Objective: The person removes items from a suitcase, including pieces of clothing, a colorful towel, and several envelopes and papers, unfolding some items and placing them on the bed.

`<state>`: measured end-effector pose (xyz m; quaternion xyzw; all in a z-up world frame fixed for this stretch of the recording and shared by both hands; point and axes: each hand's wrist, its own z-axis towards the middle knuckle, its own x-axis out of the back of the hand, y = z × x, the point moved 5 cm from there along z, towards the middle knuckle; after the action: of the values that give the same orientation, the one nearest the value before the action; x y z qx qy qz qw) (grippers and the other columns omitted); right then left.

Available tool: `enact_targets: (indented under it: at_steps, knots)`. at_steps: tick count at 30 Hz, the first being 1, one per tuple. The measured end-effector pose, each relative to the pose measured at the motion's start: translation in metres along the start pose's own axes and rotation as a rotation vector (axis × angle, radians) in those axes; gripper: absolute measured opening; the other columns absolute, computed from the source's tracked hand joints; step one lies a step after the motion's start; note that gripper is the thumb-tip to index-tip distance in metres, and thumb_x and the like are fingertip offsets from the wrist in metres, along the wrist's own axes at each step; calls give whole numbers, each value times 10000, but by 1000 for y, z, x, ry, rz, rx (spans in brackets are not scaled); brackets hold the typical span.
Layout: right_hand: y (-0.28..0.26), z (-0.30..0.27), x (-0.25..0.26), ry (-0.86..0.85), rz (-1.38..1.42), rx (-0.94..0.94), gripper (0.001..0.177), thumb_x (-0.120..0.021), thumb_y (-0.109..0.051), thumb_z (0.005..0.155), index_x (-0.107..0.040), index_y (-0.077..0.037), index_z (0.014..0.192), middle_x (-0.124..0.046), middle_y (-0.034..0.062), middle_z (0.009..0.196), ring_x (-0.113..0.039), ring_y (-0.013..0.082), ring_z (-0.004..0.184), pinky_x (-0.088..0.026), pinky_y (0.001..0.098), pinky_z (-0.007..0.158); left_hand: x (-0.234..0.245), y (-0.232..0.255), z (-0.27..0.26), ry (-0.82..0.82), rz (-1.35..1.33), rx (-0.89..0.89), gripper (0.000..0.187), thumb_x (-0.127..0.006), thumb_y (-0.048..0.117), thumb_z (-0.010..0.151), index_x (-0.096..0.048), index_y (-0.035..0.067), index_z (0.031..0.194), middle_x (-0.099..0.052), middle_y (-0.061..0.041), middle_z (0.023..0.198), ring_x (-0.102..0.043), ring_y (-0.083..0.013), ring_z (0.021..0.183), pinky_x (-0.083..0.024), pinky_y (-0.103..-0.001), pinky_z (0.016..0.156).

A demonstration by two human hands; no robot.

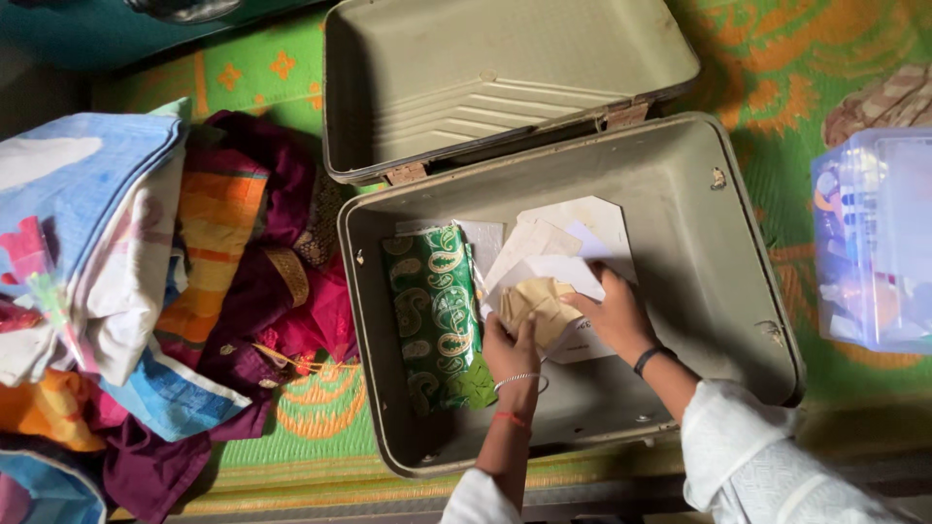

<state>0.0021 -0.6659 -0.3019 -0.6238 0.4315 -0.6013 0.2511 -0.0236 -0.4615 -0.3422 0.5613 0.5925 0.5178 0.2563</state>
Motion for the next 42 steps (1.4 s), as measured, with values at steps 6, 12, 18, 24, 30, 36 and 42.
enact_targets:
  at_steps: [6,12,18,24,30,36,42]
  knots:
    - [-13,18,-1,-26,127,67,235,-732,-261,947,-701,-74,1087,-745,93,971,-690,253,881,-533,362,790,20,-16,-2,102,-324,50,351,-778,71,850,-638,9,1165,-740,-84,1004,-671,-134,834,-548,-274,738]
    - [19,58,-14,25,-103,38,212,-743,-106,857,-704,-93,1066,-645,123,1144,-681,265,984,-537,391,862,30,-12,4,204,-345,94,267,-759,64,902,-642,-15,1130,-735,-86,1017,-659,-126,864,-556,-278,763]
    - [39,78,-43,148,-375,136,440,-799,-83,772,-606,-99,1167,-601,164,1181,-575,374,1124,-471,477,948,30,-22,10,201,-468,65,274,-733,46,896,-642,6,1151,-730,-73,1034,-656,-121,886,-546,-266,794]
    - [23,88,-42,8,-456,-206,509,-773,-11,732,-567,-179,1166,-512,130,1308,-442,371,1270,-397,550,996,29,-20,9,172,-588,95,239,-686,56,945,-623,-11,1166,-719,-96,1053,-668,-144,891,-557,-296,794]
    - [45,98,-64,-15,-264,-252,621,-650,99,712,-479,-142,1258,-564,170,1228,-542,394,1178,-455,522,957,32,4,2,147,-691,142,277,-638,51,961,-613,26,1236,-714,-83,1098,-680,-131,925,-568,-291,827]
    - [82,100,-69,24,43,-116,218,-737,-12,840,-616,-48,1018,-668,127,1002,-634,302,988,-521,441,844,37,5,4,192,-720,117,279,-631,29,969,-588,18,1244,-698,-81,1081,-670,-134,909,-562,-258,747]
    - [19,45,17,385,683,-32,219,-660,-71,986,-538,-37,1164,-681,48,1012,-652,97,829,-564,286,697,36,4,3,176,-676,124,253,-603,49,988,-589,19,1239,-702,-74,1090,-698,-135,947,-624,-284,785]
